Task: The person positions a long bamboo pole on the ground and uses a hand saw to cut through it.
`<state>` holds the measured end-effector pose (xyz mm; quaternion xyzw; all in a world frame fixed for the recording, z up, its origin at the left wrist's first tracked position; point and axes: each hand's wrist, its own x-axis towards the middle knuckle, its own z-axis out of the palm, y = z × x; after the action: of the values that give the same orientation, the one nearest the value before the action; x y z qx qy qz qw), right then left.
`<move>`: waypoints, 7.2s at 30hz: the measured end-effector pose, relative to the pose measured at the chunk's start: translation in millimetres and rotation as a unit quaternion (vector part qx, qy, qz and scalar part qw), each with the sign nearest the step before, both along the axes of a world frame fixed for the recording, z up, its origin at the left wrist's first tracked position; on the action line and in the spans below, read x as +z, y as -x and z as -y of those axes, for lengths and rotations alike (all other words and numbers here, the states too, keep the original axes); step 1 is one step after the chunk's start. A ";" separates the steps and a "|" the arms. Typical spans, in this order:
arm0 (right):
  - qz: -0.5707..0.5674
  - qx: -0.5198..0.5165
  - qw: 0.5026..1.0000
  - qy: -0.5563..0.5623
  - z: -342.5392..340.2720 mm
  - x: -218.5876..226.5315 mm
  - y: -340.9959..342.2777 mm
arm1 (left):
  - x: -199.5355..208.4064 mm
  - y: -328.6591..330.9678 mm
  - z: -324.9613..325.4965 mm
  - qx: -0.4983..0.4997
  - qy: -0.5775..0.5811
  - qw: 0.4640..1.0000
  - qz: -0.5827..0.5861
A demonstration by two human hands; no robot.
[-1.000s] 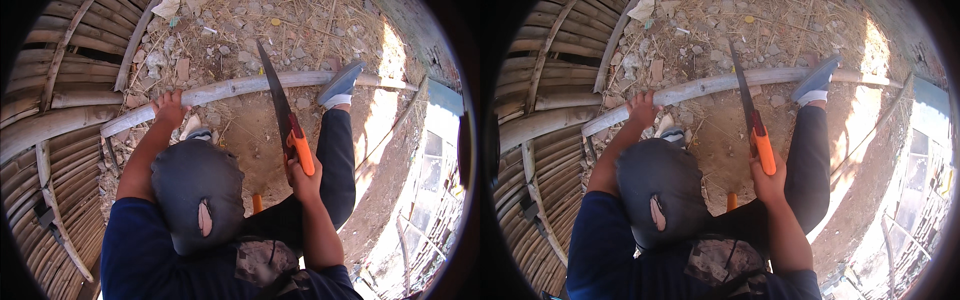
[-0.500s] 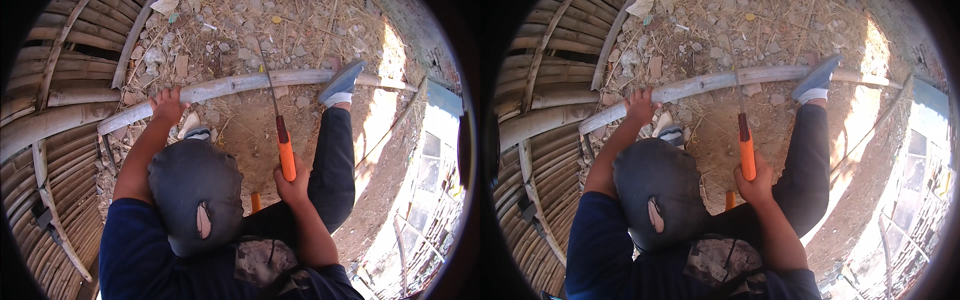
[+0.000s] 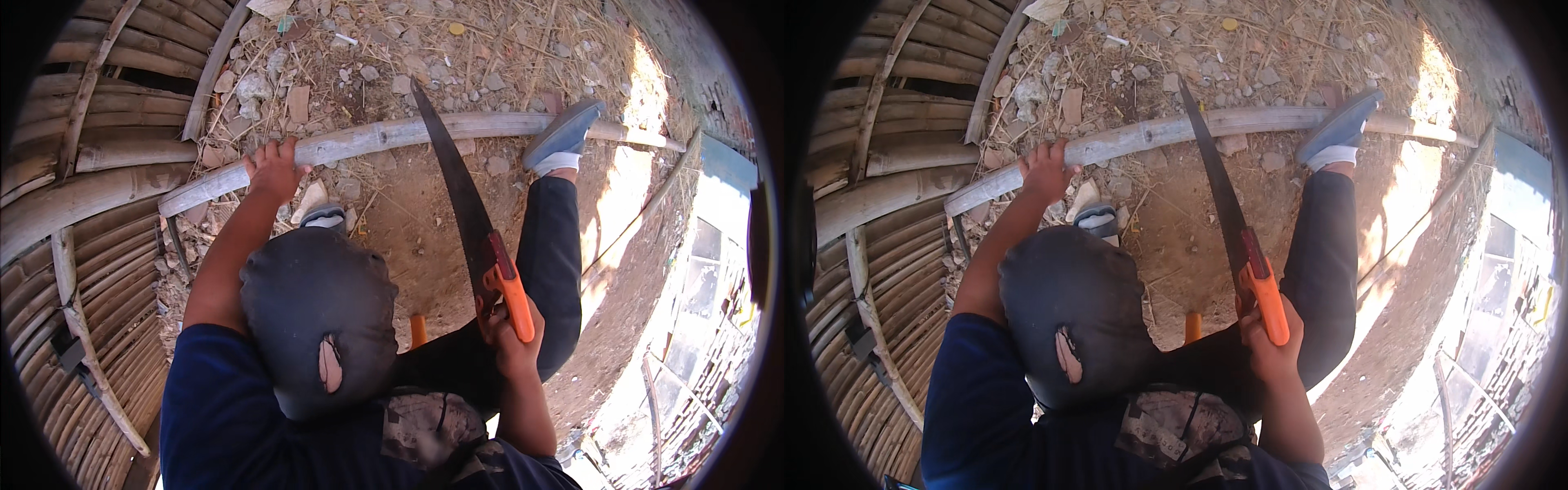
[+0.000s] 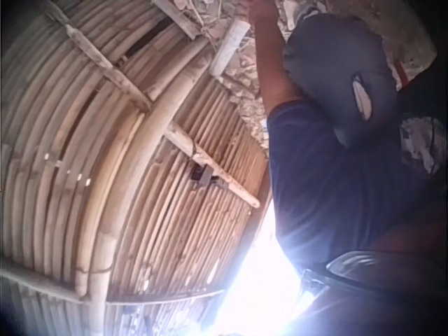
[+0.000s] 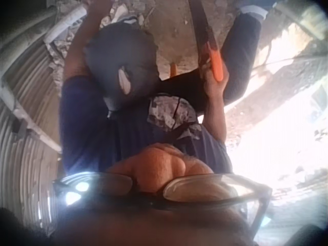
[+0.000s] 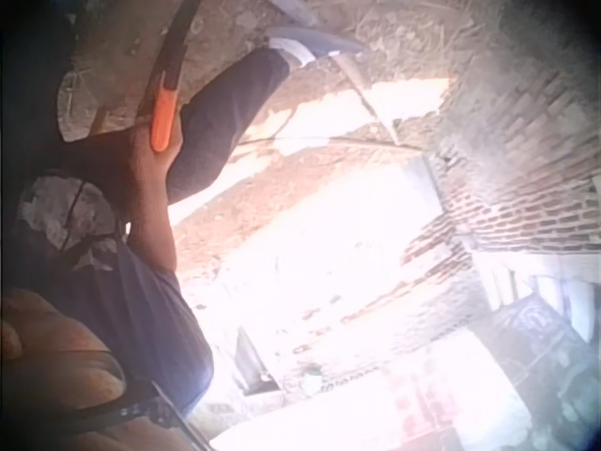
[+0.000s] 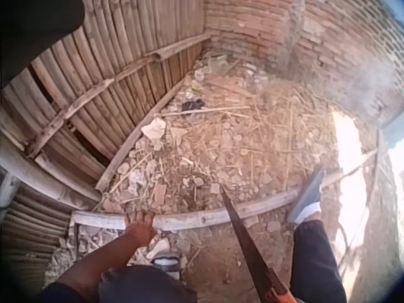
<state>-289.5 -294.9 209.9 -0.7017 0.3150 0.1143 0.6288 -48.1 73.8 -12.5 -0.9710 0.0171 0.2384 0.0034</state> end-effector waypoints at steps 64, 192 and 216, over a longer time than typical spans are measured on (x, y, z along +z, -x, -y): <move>0.016 -0.002 0.999 0.034 7.0 -6.7 -9.1 | 2.4 -2.9 -0.5 0.002 0.008 1.000 -0.015; 0.056 0.047 0.996 0.051 -13.9 -69.0 -32.5 | -20.5 2.9 -9.4 0.007 0.091 0.995 0.036; 0.025 0.023 0.994 0.106 -28.0 -4.2 45.7 | -16.8 3.9 -11.2 -0.006 0.060 0.996 0.073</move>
<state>-335.1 -266.9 205.7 -0.7739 0.2933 0.0778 0.5559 -52.0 85.0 -29.4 -0.9841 0.0371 0.1655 -0.0517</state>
